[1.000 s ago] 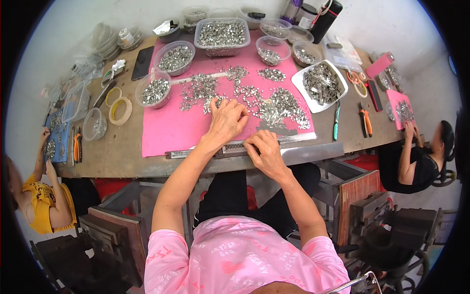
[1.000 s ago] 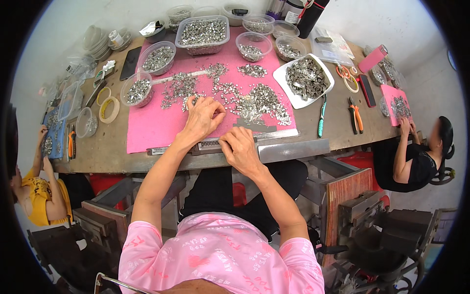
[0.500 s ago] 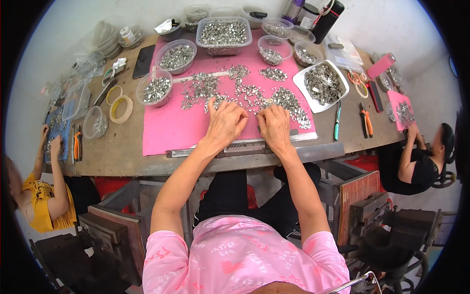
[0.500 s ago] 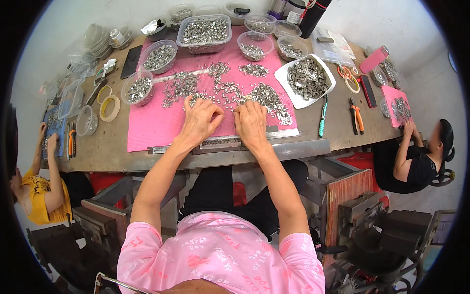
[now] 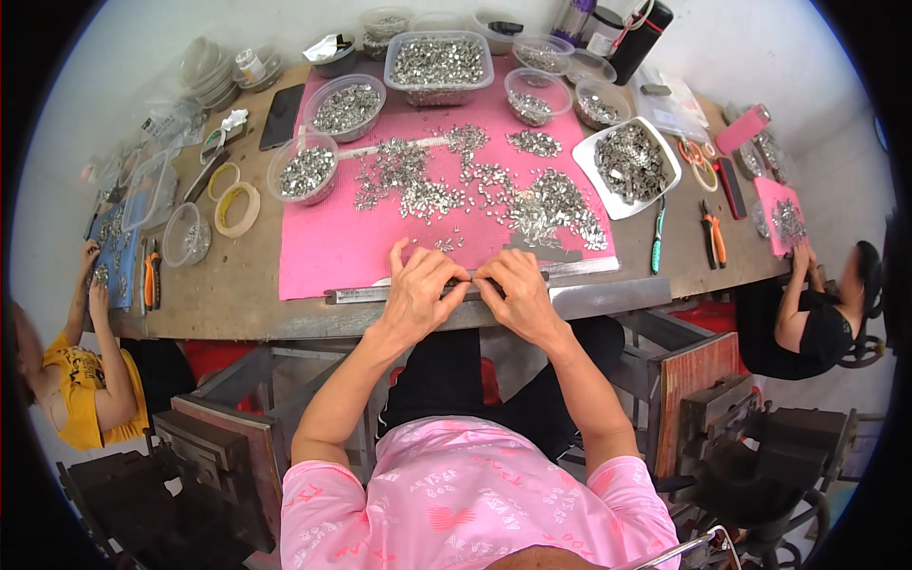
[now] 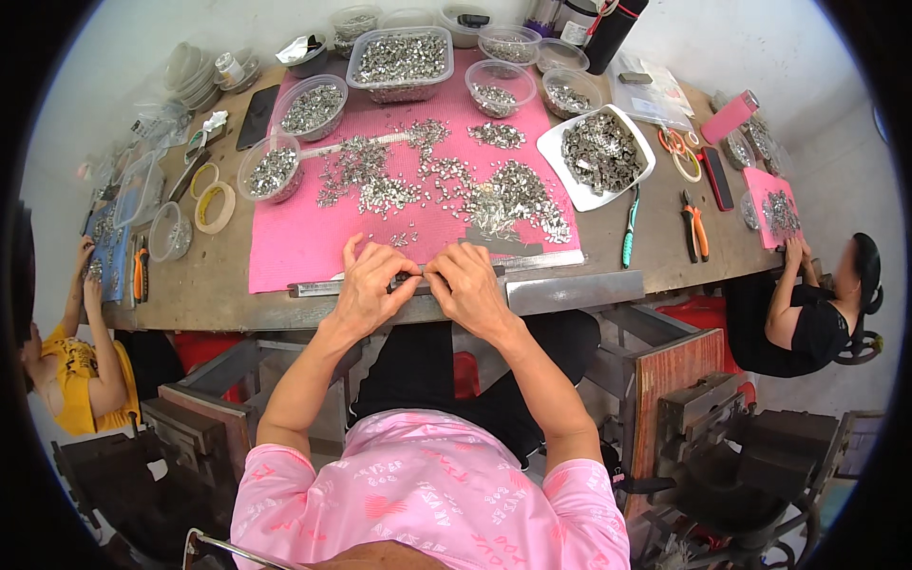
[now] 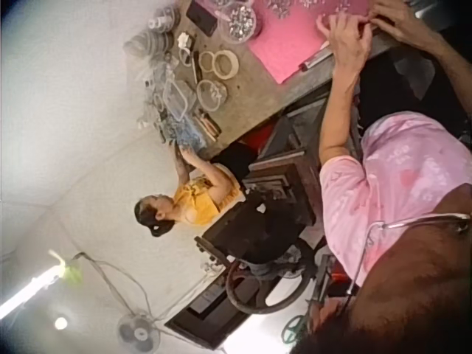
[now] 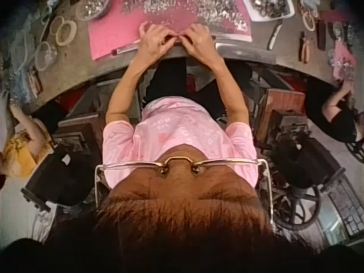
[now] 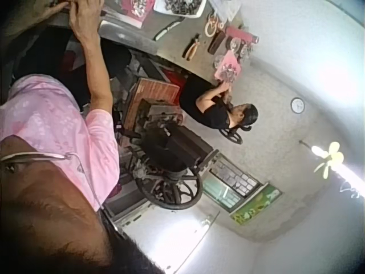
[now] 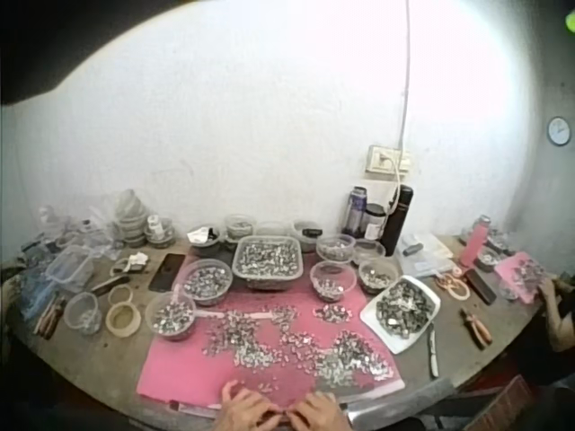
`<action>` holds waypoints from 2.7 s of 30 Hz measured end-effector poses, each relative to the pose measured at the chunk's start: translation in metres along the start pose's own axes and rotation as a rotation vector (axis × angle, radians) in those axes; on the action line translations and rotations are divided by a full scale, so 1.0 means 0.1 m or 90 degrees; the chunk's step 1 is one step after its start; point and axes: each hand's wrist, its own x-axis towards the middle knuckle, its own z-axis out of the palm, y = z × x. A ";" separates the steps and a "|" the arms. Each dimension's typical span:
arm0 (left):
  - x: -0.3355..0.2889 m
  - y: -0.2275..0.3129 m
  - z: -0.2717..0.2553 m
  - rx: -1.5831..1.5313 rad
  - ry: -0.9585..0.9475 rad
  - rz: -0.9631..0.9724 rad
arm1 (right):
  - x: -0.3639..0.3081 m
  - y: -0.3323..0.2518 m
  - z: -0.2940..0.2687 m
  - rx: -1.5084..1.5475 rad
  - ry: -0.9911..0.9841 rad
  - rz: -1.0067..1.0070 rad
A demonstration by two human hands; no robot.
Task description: The person arranges small metal pieces into a metal holder bar, places the bar into a manual press machine, operates the press wheel, and continues inserting metal pieces into the bar.
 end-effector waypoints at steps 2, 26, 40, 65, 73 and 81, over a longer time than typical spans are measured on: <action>0.04 0.00 0.00 -0.012 0.005 0.004 | 0.00 0.04 0.00 0.025 -0.009 -0.010; 0.25 -0.19 -0.09 -0.003 0.016 -0.036 | 0.13 0.13 -0.03 0.026 0.044 0.003; -0.12 -0.07 -0.07 -0.011 0.037 -0.008 | -0.05 -0.07 0.22 0.062 0.049 -0.027; 0.76 -0.54 0.24 0.085 0.018 0.037 | 0.14 -0.10 0.19 0.017 -0.011 -0.054; 0.69 -0.51 0.20 0.109 0.053 0.077 | 0.10 -0.12 0.24 -0.002 0.005 -0.064; 0.05 -0.18 -0.20 0.000 0.068 -0.033 | 0.11 -0.13 0.27 -0.012 0.010 -0.029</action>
